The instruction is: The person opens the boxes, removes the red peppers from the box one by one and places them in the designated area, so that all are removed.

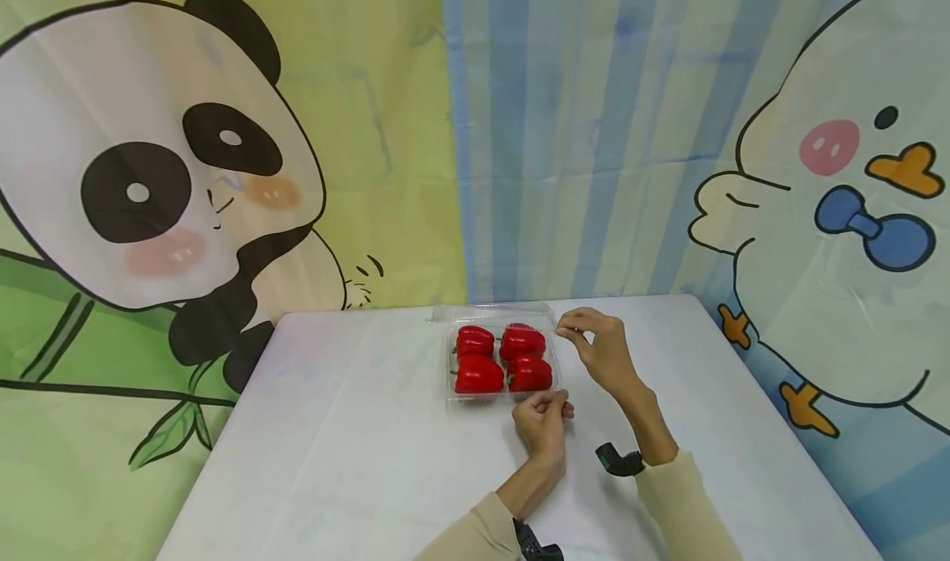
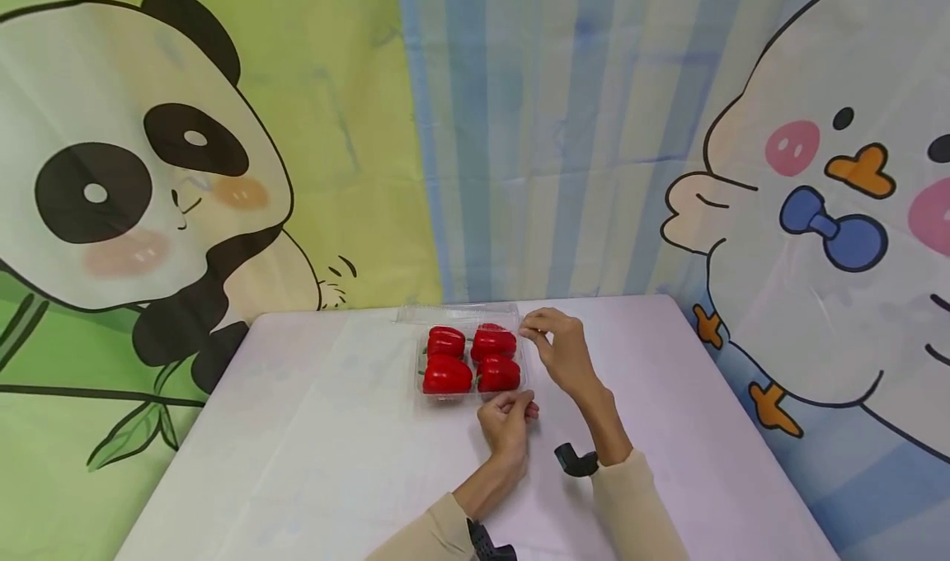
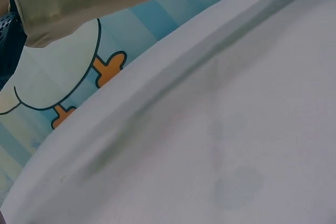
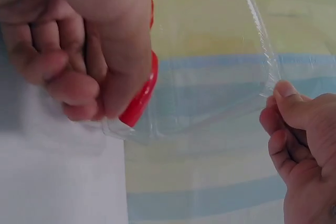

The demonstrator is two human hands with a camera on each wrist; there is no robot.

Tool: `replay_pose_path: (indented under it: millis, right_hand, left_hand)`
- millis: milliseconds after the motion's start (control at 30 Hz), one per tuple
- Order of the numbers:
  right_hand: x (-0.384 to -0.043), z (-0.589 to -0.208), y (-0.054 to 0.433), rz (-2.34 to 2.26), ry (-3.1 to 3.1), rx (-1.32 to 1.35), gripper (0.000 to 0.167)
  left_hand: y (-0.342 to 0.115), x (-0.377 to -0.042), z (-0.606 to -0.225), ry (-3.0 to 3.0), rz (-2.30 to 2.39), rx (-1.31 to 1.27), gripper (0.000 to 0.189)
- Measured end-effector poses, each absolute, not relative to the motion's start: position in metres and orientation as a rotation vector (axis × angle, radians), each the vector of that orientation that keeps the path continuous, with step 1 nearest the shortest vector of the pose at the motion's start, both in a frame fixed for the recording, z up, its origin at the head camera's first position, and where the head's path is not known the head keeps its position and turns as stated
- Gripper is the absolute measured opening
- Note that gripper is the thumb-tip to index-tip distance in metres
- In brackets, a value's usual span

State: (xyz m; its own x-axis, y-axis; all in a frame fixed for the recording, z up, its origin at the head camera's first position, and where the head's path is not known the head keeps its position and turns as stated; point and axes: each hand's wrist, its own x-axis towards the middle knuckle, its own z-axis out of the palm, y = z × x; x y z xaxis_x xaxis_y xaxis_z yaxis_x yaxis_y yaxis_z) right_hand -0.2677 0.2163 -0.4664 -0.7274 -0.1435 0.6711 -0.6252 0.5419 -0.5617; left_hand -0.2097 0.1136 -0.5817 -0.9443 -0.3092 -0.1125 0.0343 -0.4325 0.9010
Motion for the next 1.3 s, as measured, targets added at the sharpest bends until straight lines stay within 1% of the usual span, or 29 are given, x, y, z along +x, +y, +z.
replay_pose_path:
  millis: [267,467,700,833,933,1067,1300]
  right_hand:
    - [-0.291,-0.454,0.225,1.257,-2.194,0.499,0.003]
    - [-0.311,-0.448,0.226,1.324,-2.171,0.463,0.008]
    - [-0.331,-0.447,0.222,1.378,-2.150,0.428,0.012]
    - [-0.340,-0.451,0.223,1.414,-2.135,0.446,0.015]
    - [-0.344,-0.454,0.224,1.429,-2.159,0.442,0.015]
    - [-0.348,-0.463,0.226,1.423,-2.227,0.382,0.014]
    - [-0.356,-0.485,0.226,1.413,-2.336,0.306,0.016]
  left_hand:
    - [0.099,-0.204,-0.578,-1.618,-2.504,0.361,0.011]
    - [0.086,-0.200,-0.579,-1.669,-2.543,0.318,0.013]
    - [0.073,-0.195,-0.583,-1.730,-2.585,0.228,0.024]
    - [0.066,-0.193,-0.582,-1.770,-2.623,0.232,0.028]
    - [0.061,-0.191,-0.581,-1.799,-2.649,0.252,0.027]
    - [0.055,-0.188,-0.579,-1.845,-2.653,0.242,0.026]
    - [0.045,-0.184,-0.575,-1.931,-2.661,0.252,0.033]
